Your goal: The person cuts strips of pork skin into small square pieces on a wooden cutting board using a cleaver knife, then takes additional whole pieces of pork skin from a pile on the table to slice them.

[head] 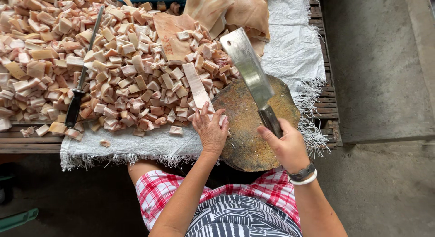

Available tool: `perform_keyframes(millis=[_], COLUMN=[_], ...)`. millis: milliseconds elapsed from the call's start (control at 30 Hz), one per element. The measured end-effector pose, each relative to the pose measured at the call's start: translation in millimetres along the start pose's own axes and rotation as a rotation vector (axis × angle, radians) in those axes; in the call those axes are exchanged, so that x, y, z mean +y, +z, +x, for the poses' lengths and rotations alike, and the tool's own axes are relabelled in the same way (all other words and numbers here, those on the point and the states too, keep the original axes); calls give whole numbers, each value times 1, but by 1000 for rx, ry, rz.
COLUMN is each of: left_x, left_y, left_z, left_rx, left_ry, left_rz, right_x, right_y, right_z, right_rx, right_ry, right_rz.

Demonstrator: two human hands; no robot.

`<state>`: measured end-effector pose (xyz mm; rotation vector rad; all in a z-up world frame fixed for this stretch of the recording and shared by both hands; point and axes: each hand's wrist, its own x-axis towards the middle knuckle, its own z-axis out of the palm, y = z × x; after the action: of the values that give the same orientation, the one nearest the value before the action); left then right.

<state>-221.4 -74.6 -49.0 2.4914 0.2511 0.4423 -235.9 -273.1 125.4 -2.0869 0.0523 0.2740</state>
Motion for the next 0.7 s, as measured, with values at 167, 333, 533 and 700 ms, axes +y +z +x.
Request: perform_keyframes(millis=[167,333,533,700], left_x=[-1,-4,-6,-6], left_y=[1,2,4,3], left_z=[-2,0,-1,-1], left_rx=[27,-1,-2,-7], left_ry=[13,20,15,7], left_rz=[5,-3,-3,-7], right_x=[17,22,28,27], right_y=[-4,-10,-7,-5], right_z=[-2,-4,-5,-8], right_rx=[-548,-685,-727,-828], right_ry=[249,209,206,179], right_rz=[1317,1682,1777,1830])
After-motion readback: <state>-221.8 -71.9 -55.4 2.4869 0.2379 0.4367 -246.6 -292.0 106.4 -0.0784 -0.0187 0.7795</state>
